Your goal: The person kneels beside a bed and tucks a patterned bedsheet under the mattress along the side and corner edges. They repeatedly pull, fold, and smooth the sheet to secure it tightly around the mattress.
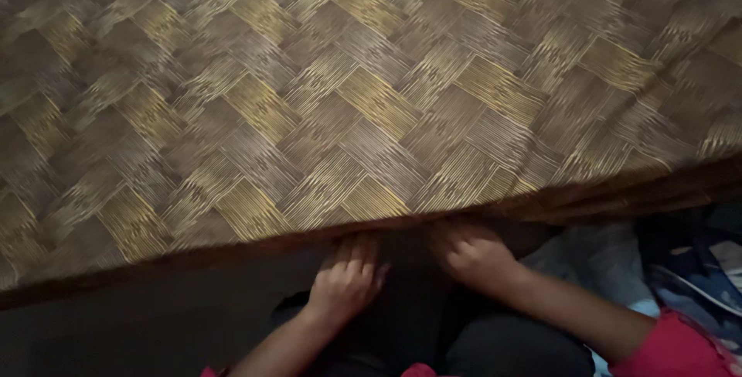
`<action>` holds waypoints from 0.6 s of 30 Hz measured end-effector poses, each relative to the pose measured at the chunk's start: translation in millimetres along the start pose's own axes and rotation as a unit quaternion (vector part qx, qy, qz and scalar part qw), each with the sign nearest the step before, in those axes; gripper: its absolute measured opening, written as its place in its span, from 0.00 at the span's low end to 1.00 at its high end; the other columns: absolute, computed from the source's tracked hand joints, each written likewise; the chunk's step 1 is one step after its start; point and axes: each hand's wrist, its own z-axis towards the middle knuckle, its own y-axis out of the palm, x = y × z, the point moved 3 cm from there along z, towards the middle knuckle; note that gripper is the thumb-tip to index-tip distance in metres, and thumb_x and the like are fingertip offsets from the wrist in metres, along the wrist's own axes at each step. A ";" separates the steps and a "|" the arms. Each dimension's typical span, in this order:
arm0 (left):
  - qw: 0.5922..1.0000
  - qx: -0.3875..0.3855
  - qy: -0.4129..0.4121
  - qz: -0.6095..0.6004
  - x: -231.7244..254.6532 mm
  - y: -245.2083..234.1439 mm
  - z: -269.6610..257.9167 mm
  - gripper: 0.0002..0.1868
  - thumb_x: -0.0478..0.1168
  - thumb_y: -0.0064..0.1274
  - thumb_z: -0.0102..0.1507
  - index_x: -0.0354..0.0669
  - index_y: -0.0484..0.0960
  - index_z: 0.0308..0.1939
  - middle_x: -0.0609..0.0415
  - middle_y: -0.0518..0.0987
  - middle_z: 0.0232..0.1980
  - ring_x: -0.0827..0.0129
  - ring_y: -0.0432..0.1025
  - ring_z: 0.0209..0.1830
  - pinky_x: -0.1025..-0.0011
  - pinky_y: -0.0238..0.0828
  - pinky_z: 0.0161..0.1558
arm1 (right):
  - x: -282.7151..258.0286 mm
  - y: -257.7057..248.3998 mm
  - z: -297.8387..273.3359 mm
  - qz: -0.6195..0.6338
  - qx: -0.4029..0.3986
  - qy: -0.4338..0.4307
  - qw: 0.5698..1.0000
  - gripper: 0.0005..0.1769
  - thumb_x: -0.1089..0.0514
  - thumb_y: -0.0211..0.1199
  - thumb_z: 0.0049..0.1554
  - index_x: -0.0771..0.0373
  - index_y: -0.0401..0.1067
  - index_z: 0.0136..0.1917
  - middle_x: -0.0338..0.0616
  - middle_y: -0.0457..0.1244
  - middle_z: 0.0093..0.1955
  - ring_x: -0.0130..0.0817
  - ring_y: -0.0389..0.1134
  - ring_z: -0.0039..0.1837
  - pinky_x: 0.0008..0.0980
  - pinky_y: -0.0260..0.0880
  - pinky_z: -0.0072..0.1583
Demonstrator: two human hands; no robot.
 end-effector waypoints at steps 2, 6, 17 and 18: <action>1.000 -0.012 -0.002 -0.008 -1.1 1.5 -0.5 0.31 0.57 0.57 0.61 0.37 0.79 0.60 0.44 0.77 0.59 0.54 0.73 0.56 0.60 0.74 0.53 | -2.3 -17.5 14.5 0.026 0.007 0.046 0.999 0.22 0.49 0.65 0.57 0.62 0.77 0.60 0.48 0.67 0.61 0.42 0.69 0.59 0.38 0.71 0.57; 0.999 -0.019 -0.006 -0.032 -3.5 1.0 2.1 0.31 0.57 0.57 0.62 0.37 0.81 0.60 0.46 0.78 0.55 0.56 0.73 0.51 0.62 0.73 0.47 | -2.9 -42.3 32.8 0.051 0.003 0.086 0.995 0.23 0.46 0.67 0.51 0.61 0.77 0.56 0.50 0.67 0.57 0.45 0.68 0.59 0.43 0.69 0.58; 0.993 -0.033 -0.116 -0.008 -46.2 -49.6 -48.1 0.21 0.50 0.57 0.64 0.41 0.80 0.56 0.48 0.77 0.57 0.55 0.71 0.54 0.56 0.69 0.52 | -24.0 -61.0 62.5 0.126 0.006 -0.013 0.992 0.25 0.52 0.66 0.53 0.64 0.76 0.61 0.48 0.66 0.54 0.43 0.69 0.55 0.40 0.70 0.58; 0.992 -0.027 -0.126 0.004 -52.0 -50.8 -52.5 0.23 0.51 0.56 0.63 0.41 0.80 0.57 0.49 0.76 0.58 0.55 0.70 0.57 0.54 0.69 0.57 | -30.1 -52.9 70.4 0.132 -0.001 -0.006 0.991 0.22 0.50 0.67 0.54 0.62 0.76 0.59 0.47 0.66 0.53 0.44 0.69 0.55 0.41 0.70 0.58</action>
